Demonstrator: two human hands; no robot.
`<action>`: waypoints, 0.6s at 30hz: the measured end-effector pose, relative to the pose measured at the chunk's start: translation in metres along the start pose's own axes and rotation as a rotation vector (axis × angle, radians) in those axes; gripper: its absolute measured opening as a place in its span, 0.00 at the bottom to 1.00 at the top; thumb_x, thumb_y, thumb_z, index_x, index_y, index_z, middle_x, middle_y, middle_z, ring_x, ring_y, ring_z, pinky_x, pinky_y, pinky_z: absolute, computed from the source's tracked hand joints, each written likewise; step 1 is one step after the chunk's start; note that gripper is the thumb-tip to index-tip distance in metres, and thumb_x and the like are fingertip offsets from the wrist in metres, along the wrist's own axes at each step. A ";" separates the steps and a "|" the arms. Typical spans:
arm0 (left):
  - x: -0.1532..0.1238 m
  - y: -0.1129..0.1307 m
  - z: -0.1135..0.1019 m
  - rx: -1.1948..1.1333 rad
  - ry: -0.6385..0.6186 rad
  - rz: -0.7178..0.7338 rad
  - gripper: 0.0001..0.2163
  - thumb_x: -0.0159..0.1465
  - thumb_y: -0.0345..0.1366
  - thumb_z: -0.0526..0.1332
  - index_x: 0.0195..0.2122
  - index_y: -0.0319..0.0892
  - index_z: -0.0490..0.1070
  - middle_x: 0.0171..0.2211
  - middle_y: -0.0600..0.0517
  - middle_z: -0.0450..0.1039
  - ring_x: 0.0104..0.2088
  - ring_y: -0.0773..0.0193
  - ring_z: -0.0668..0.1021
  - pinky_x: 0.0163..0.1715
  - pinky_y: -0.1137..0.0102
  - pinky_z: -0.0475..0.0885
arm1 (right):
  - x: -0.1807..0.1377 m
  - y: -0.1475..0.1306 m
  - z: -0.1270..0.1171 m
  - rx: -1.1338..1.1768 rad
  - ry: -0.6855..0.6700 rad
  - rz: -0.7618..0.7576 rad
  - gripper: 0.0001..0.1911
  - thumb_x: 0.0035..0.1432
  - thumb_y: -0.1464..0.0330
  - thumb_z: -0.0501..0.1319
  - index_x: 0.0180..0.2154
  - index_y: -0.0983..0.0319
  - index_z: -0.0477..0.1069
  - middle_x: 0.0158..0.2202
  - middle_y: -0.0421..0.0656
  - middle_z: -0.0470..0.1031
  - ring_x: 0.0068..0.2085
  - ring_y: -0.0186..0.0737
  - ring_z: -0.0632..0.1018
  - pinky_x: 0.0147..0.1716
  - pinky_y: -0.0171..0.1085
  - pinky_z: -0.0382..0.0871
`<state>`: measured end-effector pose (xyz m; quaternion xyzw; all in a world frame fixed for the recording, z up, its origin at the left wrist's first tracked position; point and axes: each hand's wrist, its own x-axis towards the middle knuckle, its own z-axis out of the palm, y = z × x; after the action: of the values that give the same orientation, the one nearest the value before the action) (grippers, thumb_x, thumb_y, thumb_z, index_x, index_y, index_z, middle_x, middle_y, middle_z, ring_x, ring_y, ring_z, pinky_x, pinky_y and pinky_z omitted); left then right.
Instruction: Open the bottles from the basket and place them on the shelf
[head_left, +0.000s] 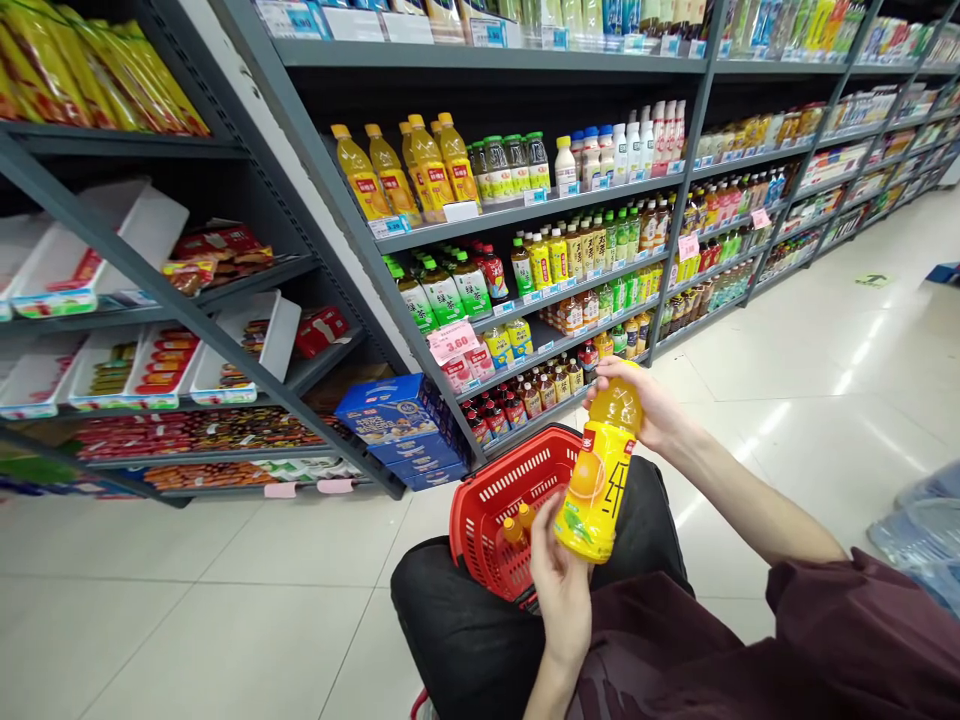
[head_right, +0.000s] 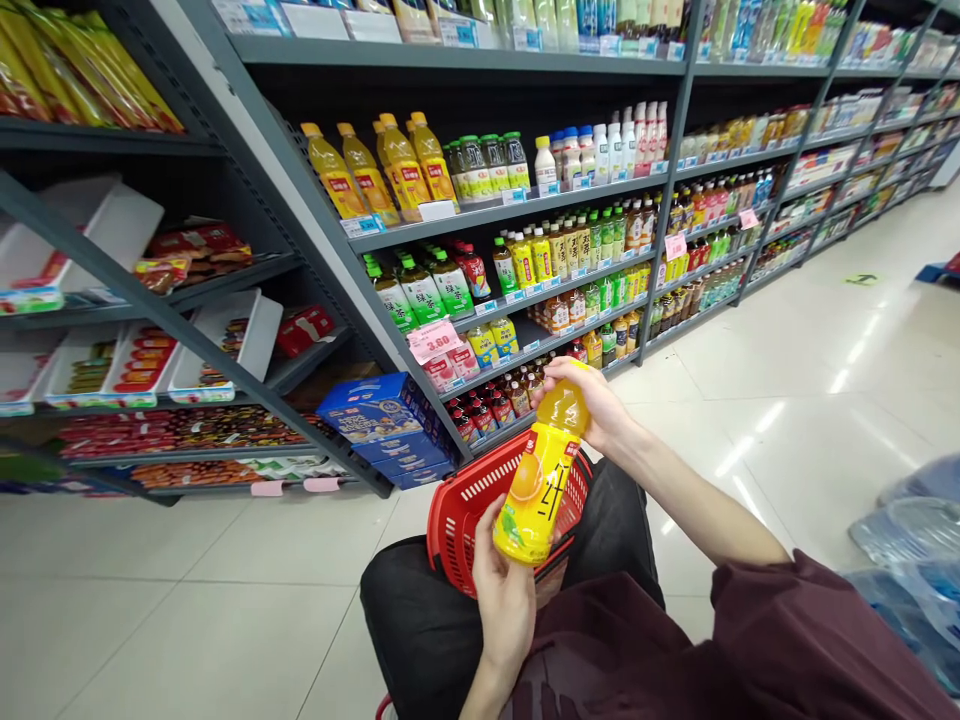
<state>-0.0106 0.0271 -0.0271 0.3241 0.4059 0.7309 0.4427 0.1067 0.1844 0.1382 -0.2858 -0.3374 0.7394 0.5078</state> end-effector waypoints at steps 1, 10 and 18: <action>0.000 -0.001 -0.001 -0.089 -0.054 -0.102 0.26 0.63 0.43 0.72 0.62 0.49 0.70 0.60 0.40 0.74 0.50 0.50 0.83 0.45 0.59 0.83 | 0.000 0.000 0.000 -0.004 0.004 -0.027 0.24 0.41 0.66 0.73 0.36 0.61 0.61 0.22 0.30 0.68 0.26 0.30 0.76 0.31 0.33 0.73; -0.008 0.020 0.011 -0.388 -0.209 -0.264 0.29 0.67 0.55 0.65 0.66 0.50 0.67 0.59 0.39 0.74 0.45 0.48 0.84 0.39 0.59 0.81 | -0.008 -0.005 0.000 -0.102 -0.124 -0.146 0.21 0.43 0.66 0.68 0.39 0.59 0.61 0.20 0.31 0.67 0.25 0.32 0.75 0.36 0.38 0.76; 0.003 0.002 -0.003 0.271 0.034 0.398 0.25 0.60 0.32 0.73 0.59 0.47 0.74 0.65 0.41 0.69 0.63 0.46 0.75 0.54 0.61 0.80 | 0.000 0.027 -0.003 -0.356 -0.125 -0.135 0.30 0.50 0.48 0.68 0.43 0.61 0.63 0.35 0.41 0.77 0.34 0.33 0.77 0.38 0.34 0.74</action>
<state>-0.0147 0.0288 -0.0265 0.4418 0.4357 0.7480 0.2354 0.0937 0.1781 0.1154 -0.3011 -0.5120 0.6487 0.4758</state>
